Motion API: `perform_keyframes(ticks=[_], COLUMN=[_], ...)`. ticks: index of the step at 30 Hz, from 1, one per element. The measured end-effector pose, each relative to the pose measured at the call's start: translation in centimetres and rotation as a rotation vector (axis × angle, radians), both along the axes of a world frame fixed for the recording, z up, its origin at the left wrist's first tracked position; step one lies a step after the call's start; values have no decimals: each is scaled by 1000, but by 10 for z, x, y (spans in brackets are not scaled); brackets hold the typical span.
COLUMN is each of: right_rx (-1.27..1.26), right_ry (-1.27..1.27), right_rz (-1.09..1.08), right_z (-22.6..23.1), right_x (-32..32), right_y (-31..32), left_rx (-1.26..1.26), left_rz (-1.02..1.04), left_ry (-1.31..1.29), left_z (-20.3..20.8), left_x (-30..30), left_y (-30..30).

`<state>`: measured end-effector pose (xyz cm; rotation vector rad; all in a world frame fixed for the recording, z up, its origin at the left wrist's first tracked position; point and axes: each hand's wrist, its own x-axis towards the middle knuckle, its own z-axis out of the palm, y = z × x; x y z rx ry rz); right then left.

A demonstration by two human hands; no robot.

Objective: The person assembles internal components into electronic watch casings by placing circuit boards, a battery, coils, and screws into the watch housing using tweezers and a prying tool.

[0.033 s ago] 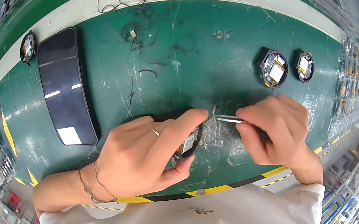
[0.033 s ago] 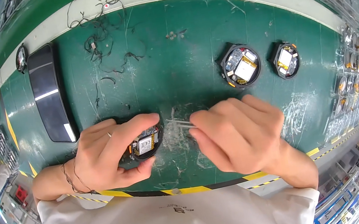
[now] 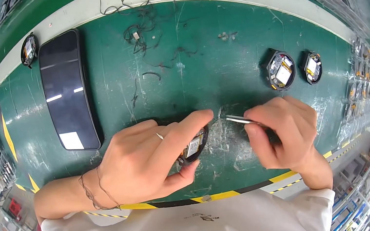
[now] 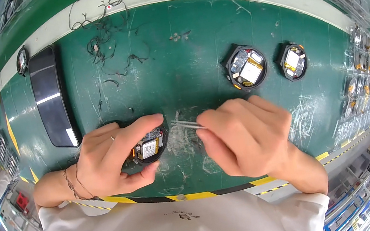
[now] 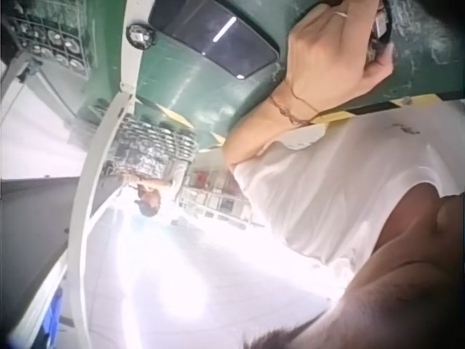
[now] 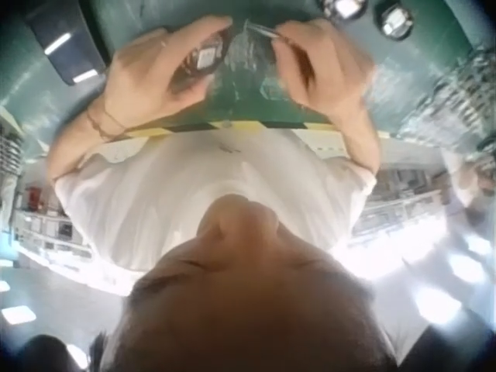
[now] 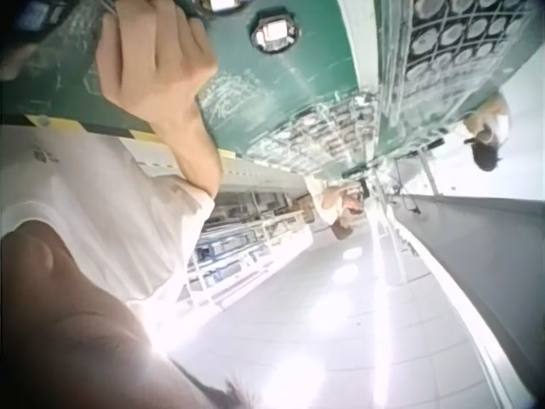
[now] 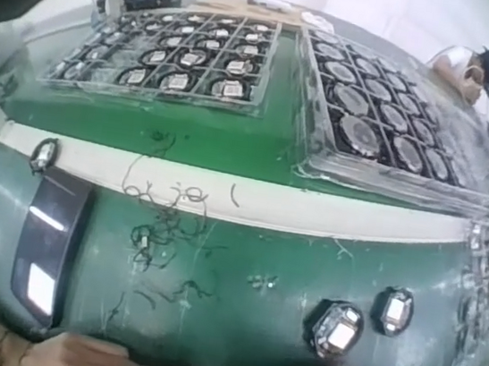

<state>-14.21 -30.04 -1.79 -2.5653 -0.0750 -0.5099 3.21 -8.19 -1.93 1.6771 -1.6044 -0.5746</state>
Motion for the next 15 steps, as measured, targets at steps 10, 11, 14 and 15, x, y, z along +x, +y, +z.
perform_keyframes(ticks=[10, 11, 14, 15], right_rx=[366, 344, 312, 295], right_ry=[195, 154, 118, 124], right_rz=[-18, -36, -41, -36], right_z=[4, 0, -7, -8], right_x=[10, 10, 9, 8], right_y=[17, 21, 24, 24], left_rx=[96, 99, 123, 125], left_rz=[45, 58, 54, 54], left_ry=[59, 58, 55, 60], left_z=[7, 7, 9, 8], left_x=[-5, -6, -5, -6], left_y=[-6, -6, -6, -6])
